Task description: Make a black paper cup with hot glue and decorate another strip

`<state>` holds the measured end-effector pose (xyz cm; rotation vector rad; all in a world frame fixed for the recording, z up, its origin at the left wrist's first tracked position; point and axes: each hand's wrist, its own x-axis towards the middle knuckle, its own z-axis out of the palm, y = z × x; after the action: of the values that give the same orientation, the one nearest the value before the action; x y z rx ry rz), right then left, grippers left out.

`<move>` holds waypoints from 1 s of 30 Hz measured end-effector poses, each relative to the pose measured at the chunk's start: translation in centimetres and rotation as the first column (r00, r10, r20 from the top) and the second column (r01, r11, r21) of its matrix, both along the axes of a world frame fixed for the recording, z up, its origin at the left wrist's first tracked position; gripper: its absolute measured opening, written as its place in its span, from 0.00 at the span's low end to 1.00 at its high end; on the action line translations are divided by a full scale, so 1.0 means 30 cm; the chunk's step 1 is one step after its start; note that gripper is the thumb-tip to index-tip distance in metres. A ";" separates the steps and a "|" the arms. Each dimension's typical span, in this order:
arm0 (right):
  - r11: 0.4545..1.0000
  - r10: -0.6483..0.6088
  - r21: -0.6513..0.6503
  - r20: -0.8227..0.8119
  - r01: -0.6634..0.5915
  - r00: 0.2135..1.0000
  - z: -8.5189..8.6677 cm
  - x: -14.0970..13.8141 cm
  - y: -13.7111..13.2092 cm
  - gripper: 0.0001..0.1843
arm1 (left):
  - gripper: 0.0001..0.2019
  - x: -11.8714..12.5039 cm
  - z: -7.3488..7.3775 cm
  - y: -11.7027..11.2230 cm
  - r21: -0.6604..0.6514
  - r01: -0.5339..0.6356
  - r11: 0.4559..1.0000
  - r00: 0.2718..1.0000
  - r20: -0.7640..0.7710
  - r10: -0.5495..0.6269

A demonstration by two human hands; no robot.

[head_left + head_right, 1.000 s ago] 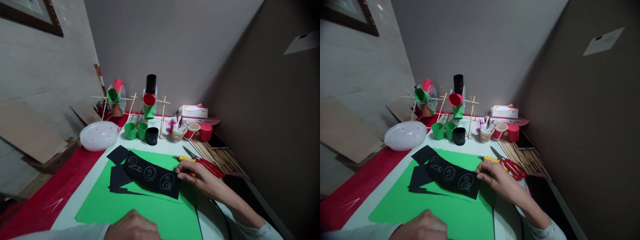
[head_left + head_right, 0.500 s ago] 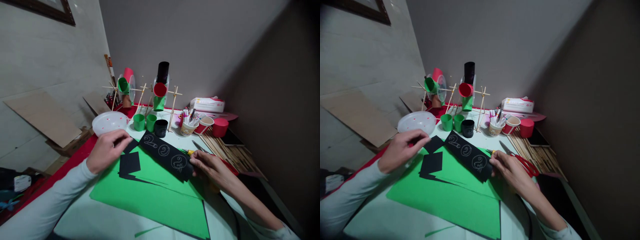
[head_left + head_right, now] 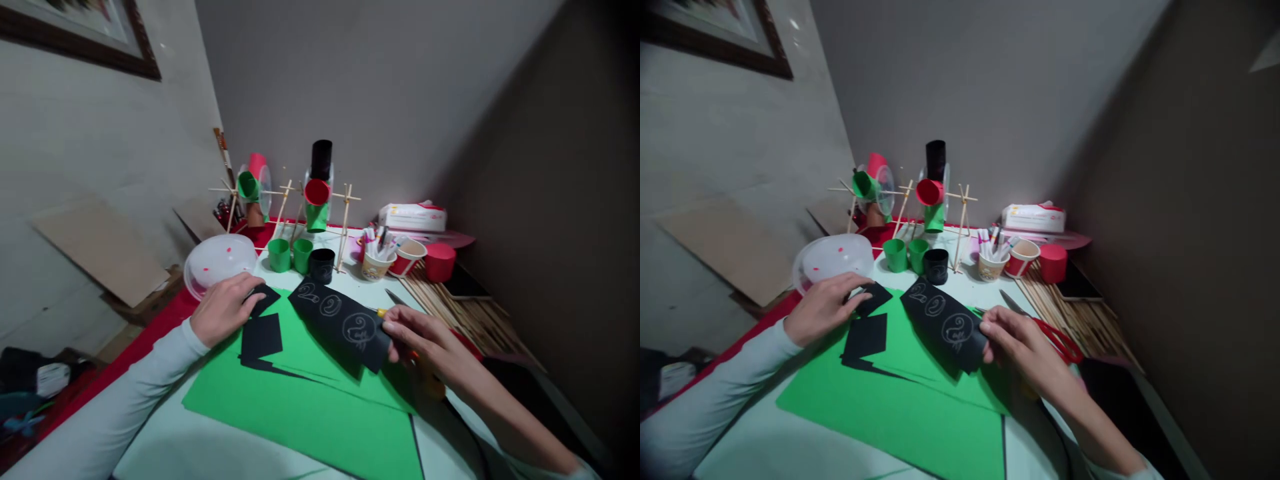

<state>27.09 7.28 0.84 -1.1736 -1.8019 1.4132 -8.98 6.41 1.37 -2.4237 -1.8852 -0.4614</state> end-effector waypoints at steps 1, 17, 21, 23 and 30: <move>1.000 0.005 0.001 0.003 -0.005 1.000 -0.008 0.003 0.004 0.20 | 0.17 -0.015 0.012 0.003 0.015 -0.026 1.000 0.999 -0.027 0.026; 0.996 0.001 -0.084 -0.004 -0.001 1.000 -0.043 0.004 0.007 0.22 | 0.34 -0.090 0.053 -0.018 -0.041 -0.173 0.984 0.950 -0.269 0.156; 0.998 0.018 -0.057 0.006 -0.018 1.000 -0.033 -0.001 0.007 0.22 | 0.37 -0.104 0.034 -0.017 -0.064 -0.175 0.982 0.950 -0.274 0.152; 0.999 0.018 -0.041 0.003 -0.018 1.000 -0.028 -0.003 0.008 0.22 | 0.35 -0.112 0.027 -0.018 -0.066 -0.171 0.983 0.952 -0.268 0.148; 0.999 0.016 -0.035 -0.013 -0.016 1.000 -0.022 -0.005 0.002 0.23 | 0.26 -0.161 0.026 -0.001 0.038 -0.180 0.983 0.963 -0.195 0.184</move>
<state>26.94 7.35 0.19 -1.1680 -1.7886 1.4637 -13.80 6.38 2.14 -2.1642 -1.9805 -0.2193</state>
